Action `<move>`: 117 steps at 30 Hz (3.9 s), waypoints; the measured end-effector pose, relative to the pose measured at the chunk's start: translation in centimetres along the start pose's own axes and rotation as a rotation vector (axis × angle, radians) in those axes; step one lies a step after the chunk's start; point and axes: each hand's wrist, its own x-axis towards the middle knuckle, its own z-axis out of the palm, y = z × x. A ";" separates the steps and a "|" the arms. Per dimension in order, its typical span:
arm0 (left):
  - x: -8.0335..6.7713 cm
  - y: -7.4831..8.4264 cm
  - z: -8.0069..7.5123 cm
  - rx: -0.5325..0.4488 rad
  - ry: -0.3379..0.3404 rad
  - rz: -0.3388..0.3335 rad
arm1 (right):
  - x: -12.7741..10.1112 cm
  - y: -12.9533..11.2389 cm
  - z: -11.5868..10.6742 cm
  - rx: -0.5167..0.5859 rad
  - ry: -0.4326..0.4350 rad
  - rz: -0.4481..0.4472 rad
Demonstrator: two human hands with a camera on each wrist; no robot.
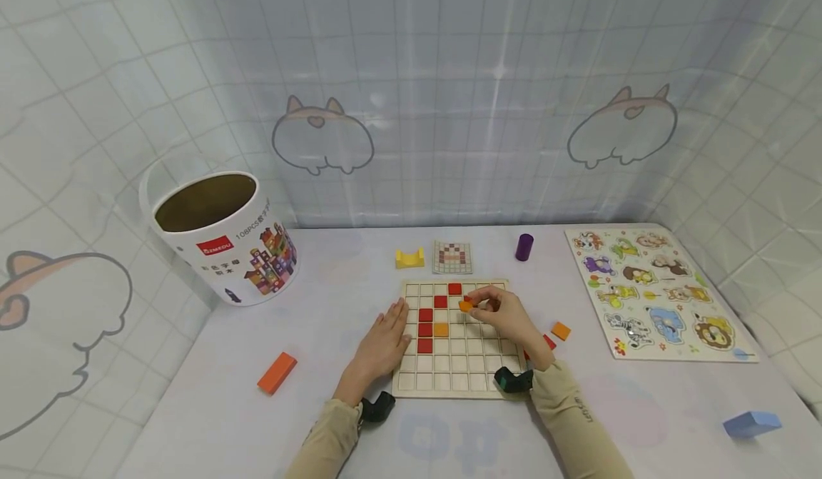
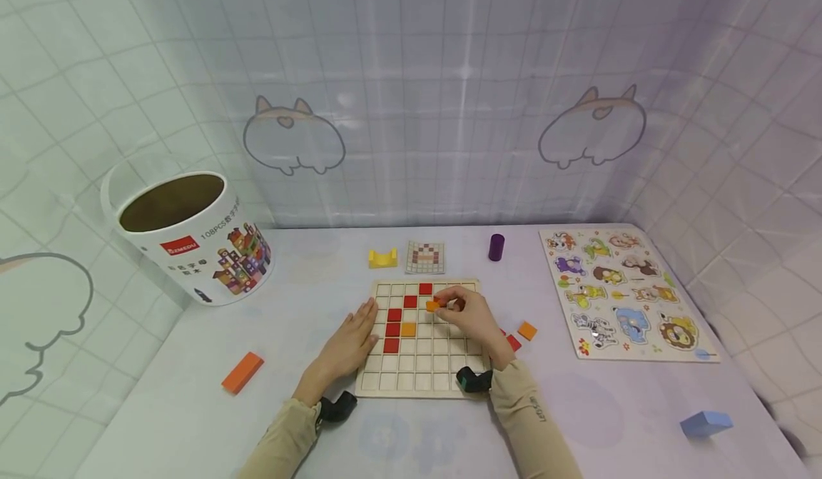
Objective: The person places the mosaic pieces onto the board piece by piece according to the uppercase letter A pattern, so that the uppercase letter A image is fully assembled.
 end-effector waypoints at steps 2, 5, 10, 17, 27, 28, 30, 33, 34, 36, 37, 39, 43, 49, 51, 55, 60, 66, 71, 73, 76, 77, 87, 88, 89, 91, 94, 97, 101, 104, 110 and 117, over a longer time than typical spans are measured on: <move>-0.1 0.0 -0.1 -0.003 0.002 0.000 | 0.0 0.0 0.5 0.005 -0.007 -0.004; -0.1 -0.1 -0.1 -0.007 0.002 0.003 | -0.1 0.2 1.0 0.002 -0.003 -0.007; 0.0 -0.1 -0.1 -0.002 -0.004 -0.001 | -0.5 0.6 1.6 -0.086 -0.002 -0.070; 0.0 0.0 -0.1 0.007 -0.008 0.001 | -0.8 0.7 2.4 -0.245 -0.063 -0.131; 0.0 0.0 0.0 0.018 -0.005 -0.007 | -0.8 0.4 2.7 -0.294 -0.045 -0.103; 0.0 0.0 0.0 0.019 -0.004 -0.007 | -0.8 0.4 2.6 -0.290 -0.047 -0.101; 0.0 0.0 0.0 0.017 -0.002 -0.007 | -0.8 0.4 2.5 -0.266 -0.055 -0.107; -0.1 0.0 0.0 0.014 -0.001 -0.007 | -0.7 0.4 2.2 -0.188 -0.053 -0.116; 0.0 0.0 0.0 0.017 -0.001 -0.007 | -0.8 0.4 1.9 -0.158 -0.049 -0.116; 0.0 0.0 0.0 0.018 0.002 -0.005 | -0.8 0.2 1.4 -0.107 -0.030 -0.117; 0.0 0.0 0.0 0.020 0.002 -0.006 | -0.9 0.0 1.1 -0.094 -0.018 -0.113; -0.1 0.1 0.0 0.022 -0.001 -0.009 | -0.9 -0.3 0.6 -0.076 0.002 -0.097; -0.1 0.2 -0.1 0.022 -0.001 -0.009 | -1.9 -3.0 -1.0 -0.087 0.034 -0.065; -0.1 0.2 -0.2 0.021 0.003 -0.008 | -2.7 -3.4 -3.8 -0.091 0.116 -0.057; -0.1 0.2 -0.1 0.019 0.001 -0.008 | -2.8 -2.0 -4.8 -0.086 0.155 -0.078; -0.1 0.1 0.0 0.014 -0.001 -0.004 | -3.0 0.8 -6.7 -0.082 0.231 -0.085; 0.0 0.0 0.1 0.013 -0.003 -0.005 | -4.0 2.1 -8.5 -0.085 0.275 -0.004; -0.1 0.0 0.0 0.012 -0.001 0.001 | -5.1 3.1 -9.9 -0.103 0.274 0.078; 0.0 0.0 0.1 0.018 0.003 -0.007 | -5.6 3.4 -10.3 -0.069 0.233 0.124; 0.0 0.0 0.1 0.019 0.003 -0.008 | -5.8 3.5 -10.4 -0.068 0.214 0.141; -0.1 0.0 0.2 0.010 0.005 0.003 | -6.1 3.6 -10.4 -0.075 0.212 0.151; 0.0 0.0 0.2 0.010 0.003 0.005 | -6.2 3.7 -10.5 -0.080 0.212 0.150; 0.0 -0.2 0.1 -0.001 -0.001 0.008 | -7.9 3.4 -11.0 -0.174 0.070 0.190; 0.1 -0.2 0.1 -0.001 -0.001 0.009 | -8.0 3.5 -11.1 -0.186 0.050 0.188; 0.1 -0.2 0.1 0.000 -0.003 0.009 | -8.1 3.5 -11.1 -0.199 0.036 0.181; 0.1 -0.2 0.1 0.000 -0.004 0.008 | -8.1 3.5 -11.1 -0.224 0.015 0.161; 0.1 -0.1 0.1 0.004 -0.003 0.007 | -8.1 3.5 -11.0 -0.258 0.003 0.126; 0.1 -0.2 0.1 0.004 -0.002 0.006 | -8.0 3.5 -10.7 -0.273 0.015 0.123; 0.0 -0.2 0.0 0.003 0.000 0.007 | -7.8 3.6 -10.5 -0.286 0.037 0.140; 0.0 -0.1 0.0 0.002 0.003 0.008 | -7.6 3.8 -10.4 -0.301 0.054 0.157; 0.0 -0.2 0.0 0.005 0.004 0.012 | -7.1 3.6 -10.1 -0.353 0.100 0.187; 0.0 -0.3 0.2 -0.002 0.001 0.008 | -6.6 3.4 -9.8 -0.368 0.153 0.186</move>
